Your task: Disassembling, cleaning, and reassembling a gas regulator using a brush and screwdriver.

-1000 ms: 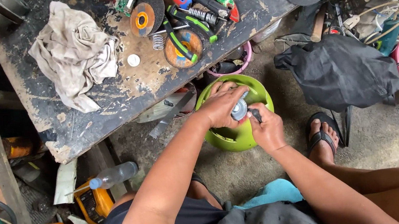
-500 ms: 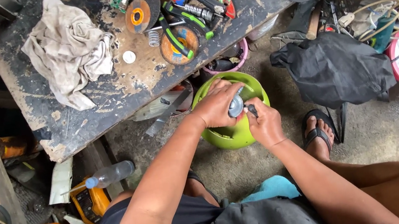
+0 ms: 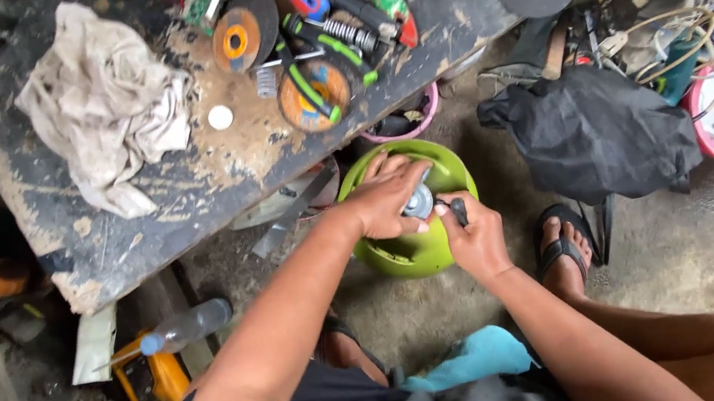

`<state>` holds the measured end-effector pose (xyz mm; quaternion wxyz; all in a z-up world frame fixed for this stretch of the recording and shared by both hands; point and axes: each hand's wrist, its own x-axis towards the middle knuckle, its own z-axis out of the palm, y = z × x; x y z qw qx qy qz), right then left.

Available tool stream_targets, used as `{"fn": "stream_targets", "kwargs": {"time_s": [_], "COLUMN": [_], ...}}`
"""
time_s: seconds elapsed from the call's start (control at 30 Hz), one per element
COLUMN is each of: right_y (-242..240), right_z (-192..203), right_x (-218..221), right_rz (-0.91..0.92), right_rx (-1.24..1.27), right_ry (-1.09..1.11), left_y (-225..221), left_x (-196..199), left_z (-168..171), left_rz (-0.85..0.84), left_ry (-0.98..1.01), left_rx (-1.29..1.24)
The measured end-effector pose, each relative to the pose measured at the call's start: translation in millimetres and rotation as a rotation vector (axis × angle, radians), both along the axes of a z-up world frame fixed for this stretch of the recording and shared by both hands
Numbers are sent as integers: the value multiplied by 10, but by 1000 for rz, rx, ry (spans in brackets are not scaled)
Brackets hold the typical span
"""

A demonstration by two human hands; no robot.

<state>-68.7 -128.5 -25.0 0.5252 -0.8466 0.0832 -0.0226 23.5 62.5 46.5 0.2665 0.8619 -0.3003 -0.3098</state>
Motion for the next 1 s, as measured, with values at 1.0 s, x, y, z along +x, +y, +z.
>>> {"fn": "stream_targets", "kwargs": {"time_s": [1.0], "right_y": [241], "right_z": [-438], "right_x": [15], "right_rz": [-196], "right_rx": [733], "right_ry": [122], "left_y": [58], "left_x": [-20], "left_z": [-333], "left_rz": [64], "left_ry": [-151], "left_rx": [-42]}}
